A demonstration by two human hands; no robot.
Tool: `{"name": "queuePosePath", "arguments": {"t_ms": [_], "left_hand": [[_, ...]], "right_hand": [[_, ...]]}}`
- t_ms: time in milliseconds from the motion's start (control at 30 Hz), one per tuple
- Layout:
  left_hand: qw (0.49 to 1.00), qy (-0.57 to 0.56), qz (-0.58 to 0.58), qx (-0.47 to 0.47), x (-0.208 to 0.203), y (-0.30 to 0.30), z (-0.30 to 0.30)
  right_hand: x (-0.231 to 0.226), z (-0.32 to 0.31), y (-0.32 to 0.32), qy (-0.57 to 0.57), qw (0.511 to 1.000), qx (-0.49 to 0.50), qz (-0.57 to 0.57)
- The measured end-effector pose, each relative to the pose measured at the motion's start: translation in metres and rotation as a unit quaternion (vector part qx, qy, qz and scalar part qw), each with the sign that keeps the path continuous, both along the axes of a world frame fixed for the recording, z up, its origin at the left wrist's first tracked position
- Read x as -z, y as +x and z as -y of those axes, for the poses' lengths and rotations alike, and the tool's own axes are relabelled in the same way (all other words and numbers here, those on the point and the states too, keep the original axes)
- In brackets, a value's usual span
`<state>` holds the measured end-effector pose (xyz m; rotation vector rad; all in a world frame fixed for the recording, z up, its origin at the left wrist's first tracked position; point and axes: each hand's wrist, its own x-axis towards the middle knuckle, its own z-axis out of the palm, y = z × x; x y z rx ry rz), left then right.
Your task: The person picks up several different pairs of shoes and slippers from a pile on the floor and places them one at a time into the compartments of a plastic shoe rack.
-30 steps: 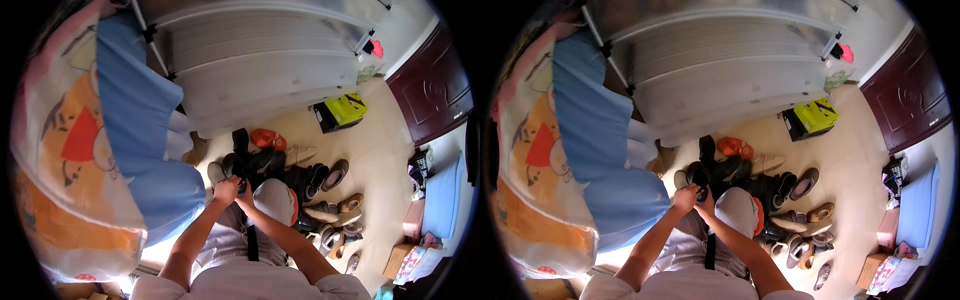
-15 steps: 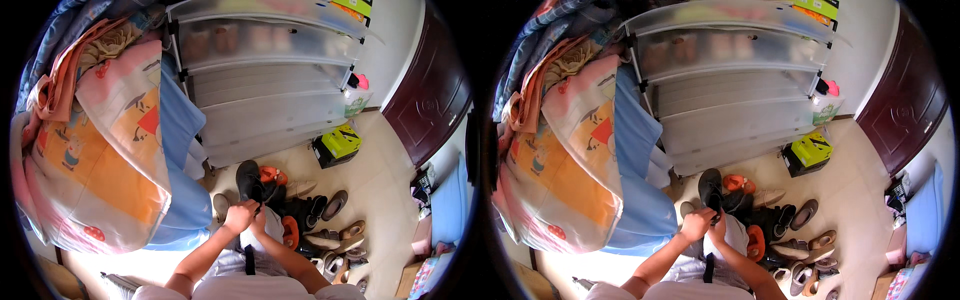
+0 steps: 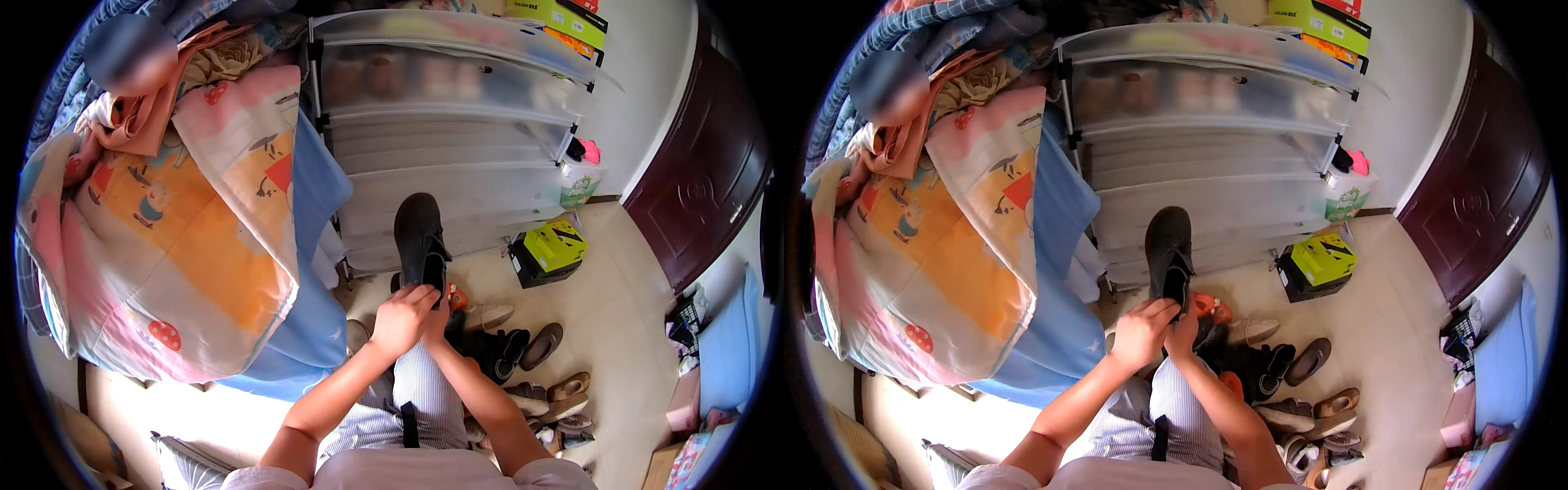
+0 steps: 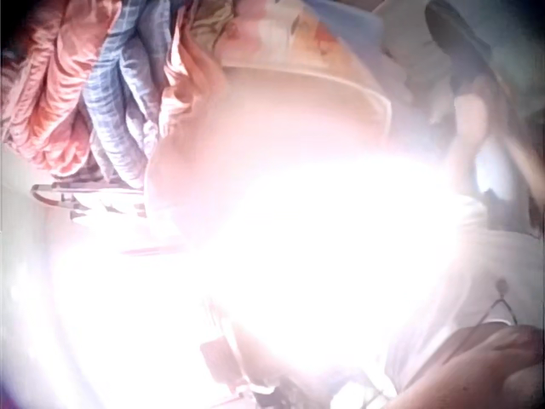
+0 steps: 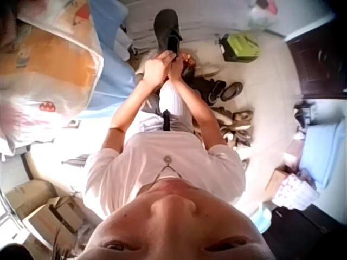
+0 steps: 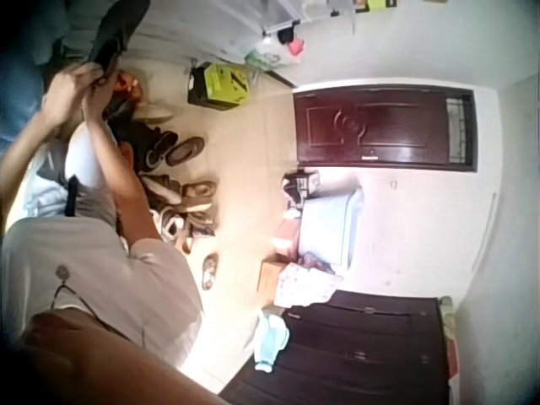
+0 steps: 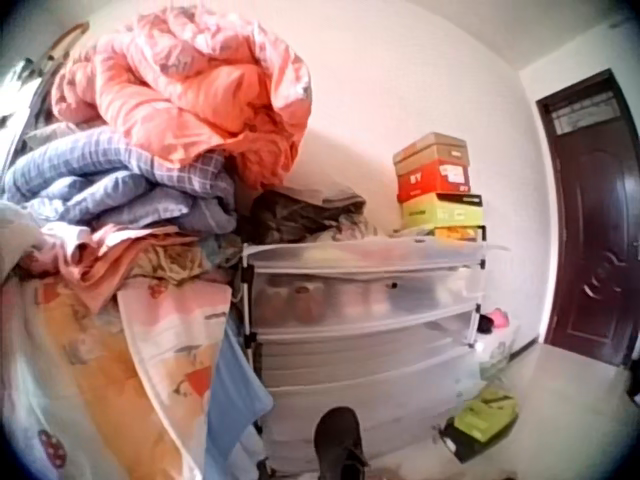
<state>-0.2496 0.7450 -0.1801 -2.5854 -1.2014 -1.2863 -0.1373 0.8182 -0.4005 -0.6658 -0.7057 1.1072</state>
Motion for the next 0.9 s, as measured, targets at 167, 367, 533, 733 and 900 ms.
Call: {"name": "queuePosePath", "arguments": {"t_ms": [167, 367, 533, 733, 900], "left_hand": [[0.999, 0.035, 0.023, -0.028, -0.04, -0.003, -0.028], [0.99, 0.04, 0.066, -0.114, -0.081, -0.012, -0.073], [0.975, 0.081, 0.101, -0.179, -0.091, -0.012, -0.124], [0.97, 0.077, 0.113, -0.2, -0.08, -0.031, -0.183], [0.96, -0.045, 0.169, -0.217, -0.054, -0.056, -0.222]], "right_hand": [[-0.073, -0.048, -0.009, 0.081, 0.963, 0.046, 0.254], [-0.213, -0.062, -0.04, 0.09, 0.902, 0.089, 0.414], [-0.218, -0.116, -0.059, 0.141, 0.877, 0.157, 0.432], [-0.207, -0.166, -0.076, 0.127, 0.802, 0.176, 0.556], [-0.185, -0.2, -0.102, 0.086, 0.643, 0.14, 0.748]]}}
